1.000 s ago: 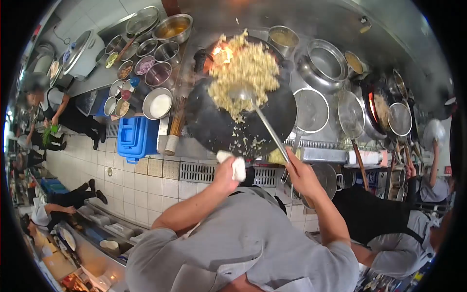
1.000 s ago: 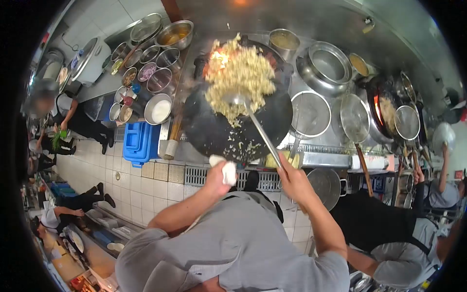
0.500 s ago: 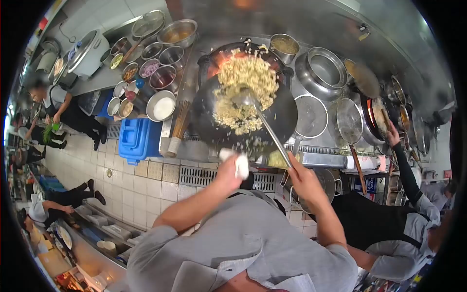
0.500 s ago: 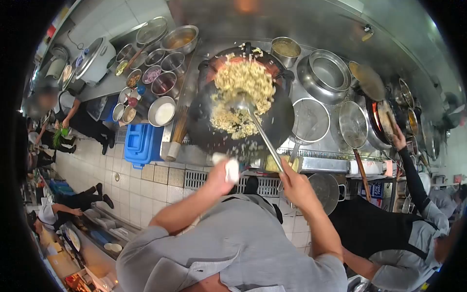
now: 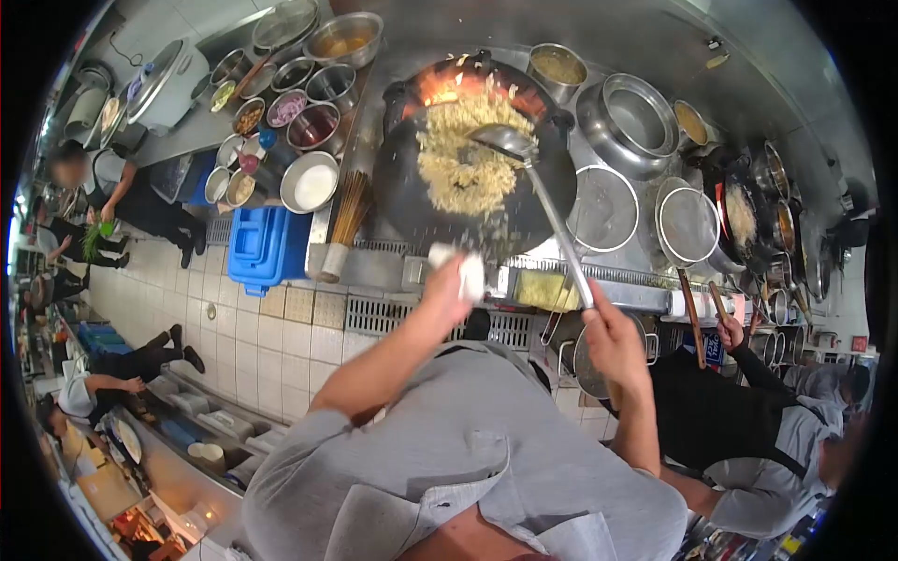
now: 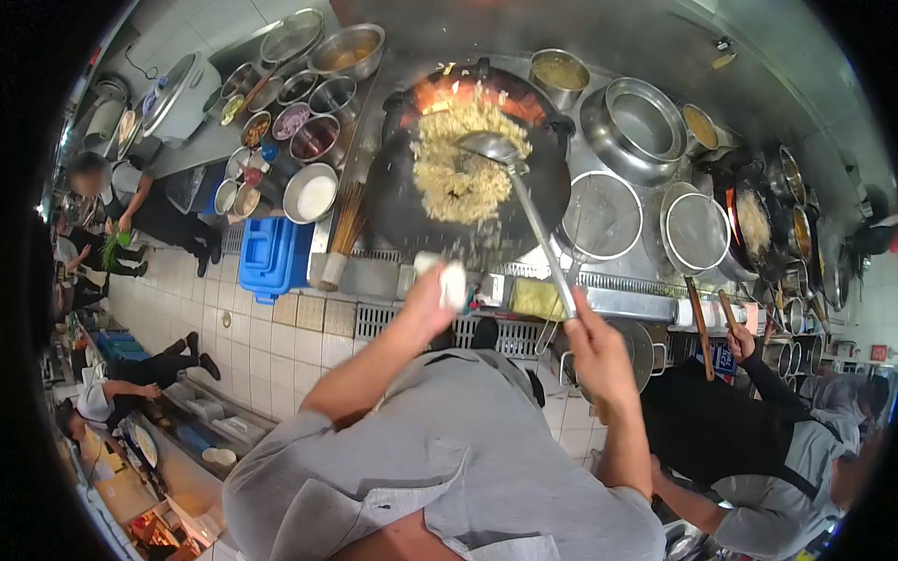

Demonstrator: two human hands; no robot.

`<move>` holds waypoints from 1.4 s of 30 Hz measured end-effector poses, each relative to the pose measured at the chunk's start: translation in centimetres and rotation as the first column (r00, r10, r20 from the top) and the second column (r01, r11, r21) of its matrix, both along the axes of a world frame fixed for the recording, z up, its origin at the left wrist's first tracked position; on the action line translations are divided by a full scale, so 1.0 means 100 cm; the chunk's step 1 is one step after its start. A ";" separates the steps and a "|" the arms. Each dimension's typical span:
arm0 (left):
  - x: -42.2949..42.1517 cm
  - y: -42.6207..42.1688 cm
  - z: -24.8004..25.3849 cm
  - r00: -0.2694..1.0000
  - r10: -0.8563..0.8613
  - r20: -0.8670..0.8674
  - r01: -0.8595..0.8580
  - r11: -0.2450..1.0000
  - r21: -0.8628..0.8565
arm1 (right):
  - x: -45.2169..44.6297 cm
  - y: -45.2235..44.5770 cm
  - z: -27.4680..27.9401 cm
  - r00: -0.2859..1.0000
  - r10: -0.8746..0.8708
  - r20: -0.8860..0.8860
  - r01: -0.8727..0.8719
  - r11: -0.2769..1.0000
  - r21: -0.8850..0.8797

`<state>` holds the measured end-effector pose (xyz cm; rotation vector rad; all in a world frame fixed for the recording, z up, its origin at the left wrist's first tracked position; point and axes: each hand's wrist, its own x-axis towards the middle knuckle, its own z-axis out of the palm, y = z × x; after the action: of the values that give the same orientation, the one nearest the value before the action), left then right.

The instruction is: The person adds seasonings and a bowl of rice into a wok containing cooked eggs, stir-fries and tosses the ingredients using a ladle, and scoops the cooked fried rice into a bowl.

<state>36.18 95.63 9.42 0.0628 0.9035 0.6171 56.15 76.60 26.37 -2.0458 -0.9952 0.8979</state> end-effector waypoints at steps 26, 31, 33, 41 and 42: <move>-0.176 -0.064 -0.042 0.930 -0.003 -0.368 0.055 0.990 0.128 | 0.186 0.010 -0.080 0.402 0.468 0.787 -0.497 0.834 -0.241; -0.151 -0.033 -0.043 0.948 -0.007 -0.318 0.076 0.976 0.206 | 0.195 0.099 -0.110 0.413 0.461 0.786 -0.406 0.865 -0.294; -0.139 -0.022 -0.044 0.946 0.023 -0.322 0.062 0.965 0.254 | 0.156 0.148 -0.138 0.538 0.421 0.730 -0.377 0.895 -0.238; -0.154 -0.024 -0.057 0.936 0.013 -0.351 0.073 0.971 0.229 | 0.000 0.117 -0.120 0.842 0.378 0.385 -0.396 0.917 -0.036; -0.161 -0.029 -0.056 0.930 0.018 -0.366 0.066 0.974 0.215 | 0.000 0.091 -0.105 0.856 0.362 0.369 -0.376 0.926 -0.036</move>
<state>20.07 92.72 3.86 0.4041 1.1888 0.6954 56.16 85.71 15.86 -2.0698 -1.6438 0.6765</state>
